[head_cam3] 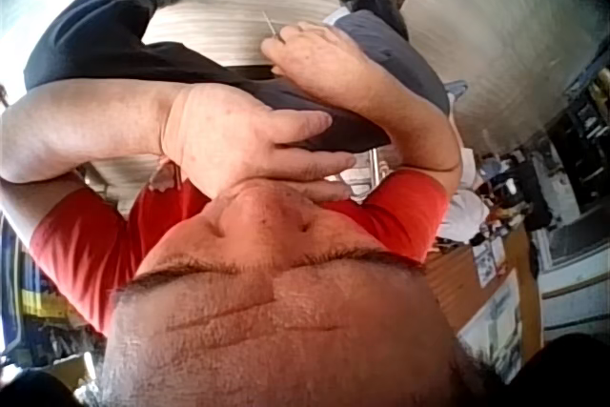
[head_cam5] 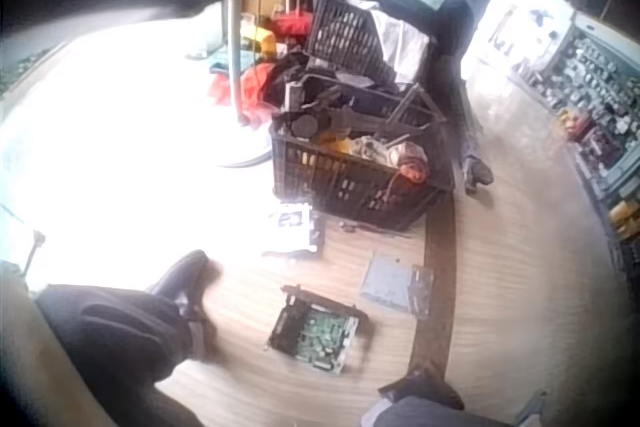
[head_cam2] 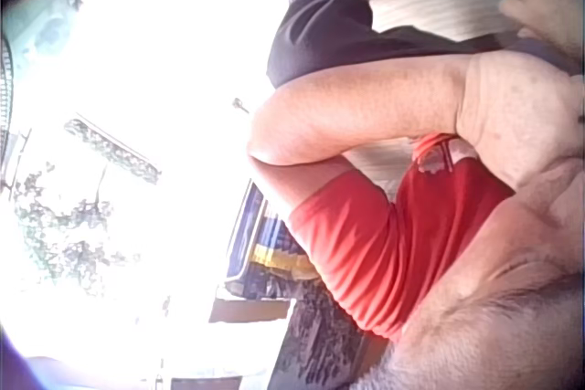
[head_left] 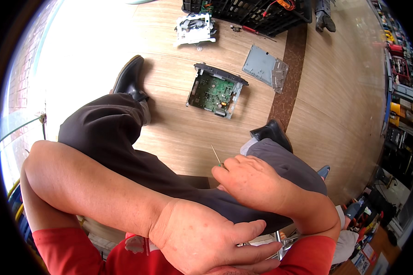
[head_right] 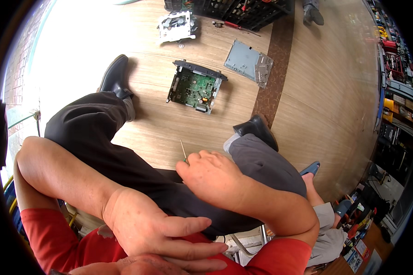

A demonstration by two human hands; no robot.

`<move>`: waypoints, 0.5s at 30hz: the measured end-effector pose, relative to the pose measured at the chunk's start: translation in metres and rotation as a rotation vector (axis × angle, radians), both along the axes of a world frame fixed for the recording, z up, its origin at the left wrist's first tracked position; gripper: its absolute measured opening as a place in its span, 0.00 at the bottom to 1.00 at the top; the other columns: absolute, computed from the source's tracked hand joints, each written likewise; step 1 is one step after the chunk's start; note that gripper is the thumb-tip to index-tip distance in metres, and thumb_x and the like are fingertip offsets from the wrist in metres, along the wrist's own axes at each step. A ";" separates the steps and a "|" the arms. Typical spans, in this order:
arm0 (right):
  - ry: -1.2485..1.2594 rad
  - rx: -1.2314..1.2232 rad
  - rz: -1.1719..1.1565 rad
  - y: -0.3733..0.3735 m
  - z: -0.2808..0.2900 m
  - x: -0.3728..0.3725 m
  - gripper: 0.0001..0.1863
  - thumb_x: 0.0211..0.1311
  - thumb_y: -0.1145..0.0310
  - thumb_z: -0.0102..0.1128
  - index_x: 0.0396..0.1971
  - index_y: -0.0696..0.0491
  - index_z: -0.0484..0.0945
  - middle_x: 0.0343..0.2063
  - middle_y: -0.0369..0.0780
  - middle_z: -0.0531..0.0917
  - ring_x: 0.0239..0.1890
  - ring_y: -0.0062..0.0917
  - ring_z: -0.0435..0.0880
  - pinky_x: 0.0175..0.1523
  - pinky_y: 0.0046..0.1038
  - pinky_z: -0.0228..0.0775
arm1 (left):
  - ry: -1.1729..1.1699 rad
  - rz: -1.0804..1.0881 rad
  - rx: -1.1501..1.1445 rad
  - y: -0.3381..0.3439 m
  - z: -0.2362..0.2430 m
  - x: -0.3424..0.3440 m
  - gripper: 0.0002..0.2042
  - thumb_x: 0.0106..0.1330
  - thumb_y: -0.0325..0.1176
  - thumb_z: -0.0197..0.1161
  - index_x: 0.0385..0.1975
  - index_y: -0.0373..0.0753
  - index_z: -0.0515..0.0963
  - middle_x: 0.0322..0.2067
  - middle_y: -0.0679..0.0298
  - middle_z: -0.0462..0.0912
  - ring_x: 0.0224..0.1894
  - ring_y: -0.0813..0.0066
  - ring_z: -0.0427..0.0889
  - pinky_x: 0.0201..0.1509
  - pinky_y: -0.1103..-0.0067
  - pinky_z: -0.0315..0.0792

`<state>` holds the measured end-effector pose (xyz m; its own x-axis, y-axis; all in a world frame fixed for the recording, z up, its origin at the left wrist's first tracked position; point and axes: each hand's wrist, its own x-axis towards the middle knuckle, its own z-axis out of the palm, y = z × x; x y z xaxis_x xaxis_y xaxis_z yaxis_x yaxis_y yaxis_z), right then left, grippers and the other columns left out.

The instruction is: The person repairs an electronic component by using a screwdriver to reassemble its casing on the floor.

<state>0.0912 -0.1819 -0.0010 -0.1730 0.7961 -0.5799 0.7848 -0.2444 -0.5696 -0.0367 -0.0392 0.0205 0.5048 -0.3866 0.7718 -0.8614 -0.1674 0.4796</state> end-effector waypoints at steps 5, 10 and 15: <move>0.003 -0.006 0.001 0.000 0.000 0.000 0.07 0.65 0.69 0.56 0.39 0.55 0.79 0.39 0.47 0.85 0.47 0.41 0.87 0.51 0.41 0.80 | -0.011 -0.012 0.009 0.000 -0.001 0.000 0.29 0.68 0.38 0.47 0.62 0.19 0.72 0.55 0.43 0.81 0.62 0.49 0.79 0.64 0.56 0.72; -0.003 0.003 0.001 -0.001 -0.001 0.000 0.07 0.65 0.69 0.57 0.39 0.55 0.79 0.39 0.47 0.85 0.47 0.41 0.87 0.50 0.41 0.81 | -0.036 -0.001 0.037 0.000 0.000 0.001 0.30 0.67 0.39 0.48 0.62 0.19 0.72 0.55 0.43 0.81 0.62 0.49 0.79 0.63 0.56 0.72; -0.007 0.011 -0.004 -0.002 0.000 0.000 0.07 0.64 0.69 0.57 0.39 0.55 0.79 0.39 0.47 0.85 0.46 0.41 0.87 0.50 0.41 0.81 | -0.029 -0.007 0.032 -0.001 -0.001 0.001 0.30 0.67 0.40 0.49 0.62 0.20 0.72 0.55 0.43 0.81 0.62 0.49 0.78 0.63 0.55 0.72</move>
